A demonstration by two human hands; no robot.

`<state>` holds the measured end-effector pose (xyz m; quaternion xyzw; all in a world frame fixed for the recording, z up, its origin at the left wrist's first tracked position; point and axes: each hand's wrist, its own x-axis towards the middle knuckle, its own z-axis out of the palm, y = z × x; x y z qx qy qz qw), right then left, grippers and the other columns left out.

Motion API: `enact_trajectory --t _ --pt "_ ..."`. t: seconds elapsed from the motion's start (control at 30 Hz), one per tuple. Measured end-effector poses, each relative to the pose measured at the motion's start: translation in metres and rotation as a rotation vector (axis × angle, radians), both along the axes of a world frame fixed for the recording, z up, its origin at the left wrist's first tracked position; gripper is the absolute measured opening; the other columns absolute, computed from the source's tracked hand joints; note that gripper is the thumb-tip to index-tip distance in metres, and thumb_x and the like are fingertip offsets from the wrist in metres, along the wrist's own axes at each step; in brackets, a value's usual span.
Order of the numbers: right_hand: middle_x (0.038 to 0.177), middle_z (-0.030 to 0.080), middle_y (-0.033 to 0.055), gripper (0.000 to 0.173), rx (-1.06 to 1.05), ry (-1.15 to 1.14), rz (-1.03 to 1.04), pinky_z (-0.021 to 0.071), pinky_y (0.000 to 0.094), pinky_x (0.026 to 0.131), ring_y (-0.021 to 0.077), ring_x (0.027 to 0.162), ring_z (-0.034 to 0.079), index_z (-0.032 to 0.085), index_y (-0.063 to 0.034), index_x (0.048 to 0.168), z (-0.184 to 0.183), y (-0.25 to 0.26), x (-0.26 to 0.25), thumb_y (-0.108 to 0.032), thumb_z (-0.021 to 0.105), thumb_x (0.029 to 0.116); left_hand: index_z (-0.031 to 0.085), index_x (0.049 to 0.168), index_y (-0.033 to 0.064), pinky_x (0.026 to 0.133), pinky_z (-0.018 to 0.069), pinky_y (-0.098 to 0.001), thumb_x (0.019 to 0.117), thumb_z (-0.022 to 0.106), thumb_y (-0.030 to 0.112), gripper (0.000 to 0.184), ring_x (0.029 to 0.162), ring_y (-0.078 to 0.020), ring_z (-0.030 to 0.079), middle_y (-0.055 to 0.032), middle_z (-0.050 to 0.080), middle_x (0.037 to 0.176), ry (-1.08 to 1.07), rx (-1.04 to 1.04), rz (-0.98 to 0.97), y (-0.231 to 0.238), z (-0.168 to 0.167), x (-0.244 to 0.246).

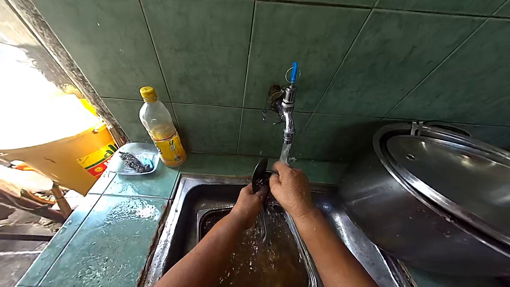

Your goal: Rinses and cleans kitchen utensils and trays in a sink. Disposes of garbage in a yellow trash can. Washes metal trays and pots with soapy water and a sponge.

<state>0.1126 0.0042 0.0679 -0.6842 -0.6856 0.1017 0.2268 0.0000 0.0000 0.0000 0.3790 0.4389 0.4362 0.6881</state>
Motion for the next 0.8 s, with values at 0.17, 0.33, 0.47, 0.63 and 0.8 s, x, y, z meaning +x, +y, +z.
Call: enact_trajectory --t 0.17,0.33,0.47,0.63,0.8 --pt "0.101 0.072 0.0085 0.036 0.141 0.899 -0.013 0.0594 0.0374 0.071 0.0157 0.085 0.07 0.067 -0.0007 0.109 -0.046 -0.008 0.036 0.005 0.052 0.0763 0.058 0.11 0.0006 0.057 0.0503 -0.0225 0.1077 0.051 0.01 0.012 0.058 -0.0088 0.056 -0.0041 0.06 0.075 0.097 -0.11 -0.036 0.005 0.012 0.021" --pt "0.105 0.07 0.0217 0.026 -0.514 0.387 -0.167 0.0564 0.0495 0.085 0.0317 0.093 0.069 0.065 0.0076 0.117 -0.116 -0.029 0.029 -0.011 0.059 0.0992 0.062 0.118 -0.0014 0.067 0.051 -0.0278 0.1092 0.052 0.025 0.03 0.067 -0.0102 0.06 -0.007 0.068 0.084 0.455 0.061 -0.256 0.009 0.046 0.017" --pt "0.143 0.057 0.0242 0.059 -0.752 -0.108 -0.026 0.0402 0.0576 0.112 0.0382 0.136 0.052 0.054 0.003 0.142 -0.12 -0.037 -0.033 -0.028 0.068 0.094 0.067 0.109 0.0021 0.064 0.0529 -0.0265 0.1022 0.066 0.028 0.027 0.064 -0.0093 0.063 -0.005 0.069 0.078 0.502 0.213 -0.27 0.02 0.045 0.023" --pt "0.141 0.059 0.0231 0.043 -0.771 -0.114 0.085 0.0422 0.0556 0.111 0.0365 0.136 0.053 0.062 0.0025 0.133 -0.108 -0.022 -0.037 -0.023 0.059 0.0988 0.066 0.116 0.0017 0.067 0.0555 -0.036 0.0939 0.074 0.01 0.024 0.07 -0.018 0.063 -0.0127 0.068 0.09 0.604 0.249 -0.243 0.004 0.06 -0.013" --pt "0.131 0.063 0.0265 0.034 -0.696 -0.234 0.174 0.0445 0.062 0.104 0.0433 0.128 0.057 0.065 0.0036 0.125 -0.066 0.002 -0.01 -0.018 0.057 0.1008 0.063 0.118 0.0 0.068 0.0572 -0.0312 0.099 0.068 0.01 0.022 0.07 -0.0153 0.066 -0.011 0.068 0.091 0.554 0.035 -0.083 0.002 0.025 -0.053"
